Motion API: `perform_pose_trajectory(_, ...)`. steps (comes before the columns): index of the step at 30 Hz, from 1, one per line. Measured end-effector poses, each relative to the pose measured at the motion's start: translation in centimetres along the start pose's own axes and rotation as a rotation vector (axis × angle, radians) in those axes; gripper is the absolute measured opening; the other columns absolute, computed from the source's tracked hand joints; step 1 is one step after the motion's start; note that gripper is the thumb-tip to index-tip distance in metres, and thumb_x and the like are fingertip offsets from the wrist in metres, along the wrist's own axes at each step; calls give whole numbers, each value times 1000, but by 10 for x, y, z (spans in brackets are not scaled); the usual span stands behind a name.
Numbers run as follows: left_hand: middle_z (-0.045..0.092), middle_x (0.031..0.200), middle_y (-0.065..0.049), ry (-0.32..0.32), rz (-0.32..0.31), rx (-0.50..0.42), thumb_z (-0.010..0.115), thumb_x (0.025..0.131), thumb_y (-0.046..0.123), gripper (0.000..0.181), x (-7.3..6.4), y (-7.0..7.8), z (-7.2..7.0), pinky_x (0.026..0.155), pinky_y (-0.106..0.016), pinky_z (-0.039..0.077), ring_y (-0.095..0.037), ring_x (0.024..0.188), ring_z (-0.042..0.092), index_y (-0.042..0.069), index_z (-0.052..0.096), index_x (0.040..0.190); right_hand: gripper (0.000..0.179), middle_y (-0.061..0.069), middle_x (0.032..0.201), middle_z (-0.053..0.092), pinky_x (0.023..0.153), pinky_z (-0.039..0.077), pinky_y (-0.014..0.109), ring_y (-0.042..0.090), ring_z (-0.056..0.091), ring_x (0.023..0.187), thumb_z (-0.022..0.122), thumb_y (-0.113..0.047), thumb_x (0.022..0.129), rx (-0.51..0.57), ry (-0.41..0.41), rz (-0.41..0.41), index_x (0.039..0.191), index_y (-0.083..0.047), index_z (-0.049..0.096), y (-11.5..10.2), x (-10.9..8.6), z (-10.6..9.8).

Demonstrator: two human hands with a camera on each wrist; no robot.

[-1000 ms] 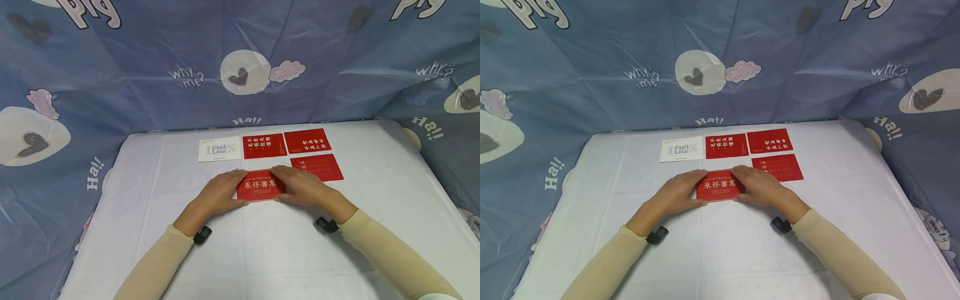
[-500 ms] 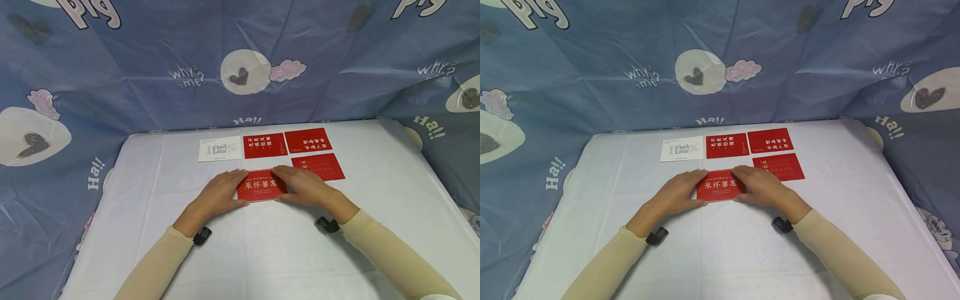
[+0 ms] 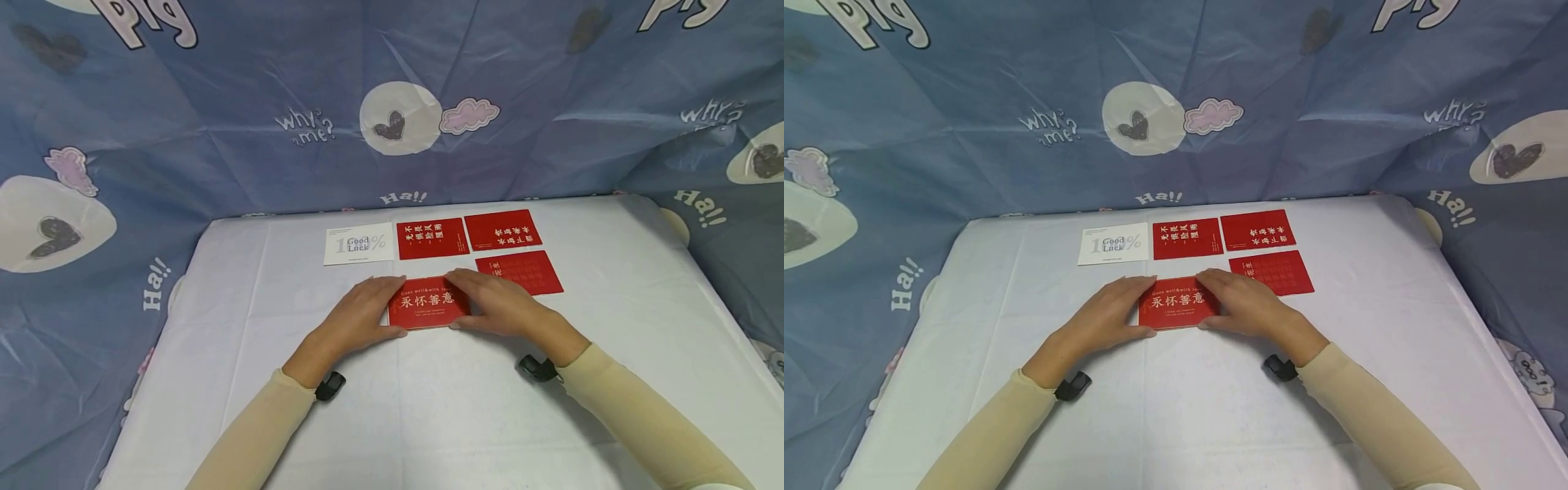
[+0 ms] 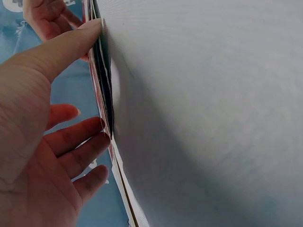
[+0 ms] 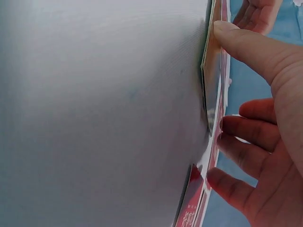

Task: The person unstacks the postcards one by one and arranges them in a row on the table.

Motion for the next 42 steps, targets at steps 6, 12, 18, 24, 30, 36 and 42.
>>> perform_pose_trajectory(6, 51, 155, -10, 1, -13, -18, 90, 83, 36, 95, -3, -2, -6, 121, -44, 35, -28, 142, 48, 8, 42, 160, 90, 14, 153, 55, 106, 52, 52, 32, 52, 140, 88, -47, 83, -7, 19, -23, 154, -6, 50, -5, 3, -3)
perform_pose_trajectory(12, 49, 157, -9, -6, -42, -38, 89, 83, 34, 96, -9, -8, -12, 120, -45, 37, -28, 144, 45, 9, 39, 161, 89, 13, 152, 55, 109, 50, 51, 31, 53, 140, 87, -46, 84, -5, 36, -48, 153, -5, 50, -14, 8, -8)
perform_pose_trajectory(18, 47, 158, -8, -3, -72, -47, 89, 83, 33, 96, -19, -16, -22, 120, -46, 36, -28, 145, 42, 10, 39, 162, 88, 13, 150, 58, 109, 50, 49, 30, 55, 138, 88, -46, 83, -11, 46, -67, 152, -4, 52, -27, 18, -11)
perform_pose_trajectory(24, 46, 159, -8, -2, -110, -60, 90, 82, 32, 98, -29, -27, -31, 120, -48, 37, -28, 146, 42, 10, 38, 162, 88, 13, 149, 58, 110, 50, 48, 30, 55, 137, 87, -48, 83, -35, 53, -85, 151, -4, 52, -41, 31, -11)
perform_pose_trajectory(30, 45, 160, -10, -2, -147, -61, 91, 82, 31, 98, -37, -40, -39, 119, -50, 38, -31, 147, 41, 9, 38, 162, 86, 15, 151, 56, 112, 47, 48, 32, 54, 139, 85, -46, 85, -69, 51, -101, 152, -2, 52, -54, 44, -11)
perform_pose_trajectory(36, 43, 162, -12, 8, -173, -64, 91, 82, 30, 99, -46, -51, -47, 119, -53, 37, -33, 148, 39, 9, 37, 162, 85, 17, 152, 54, 114, 45, 48, 33, 52, 140, 83, -44, 88, -92, 36, -114, 154, -2, 49, -64, 56, -8)
perform_pose_trajectory(42, 42, 162, -11, 20, -187, -62, 91, 82, 30, 100, -52, -60, -53, 118, -53, 38, -32, 149, 38, 9, 36, 163, 95, 14, 160, 45, 117, 41, 50, 32, 41, 147, 84, -47, 87, -56, -26, -90, 161, -7, 40, -70, 67, -1)
Point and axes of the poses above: each hand's wrist, its own x-axis towards the middle knuckle, its own z-axis out of the palm, y = z × x, the point moved 7 cm from there along x, towards the middle knuckle
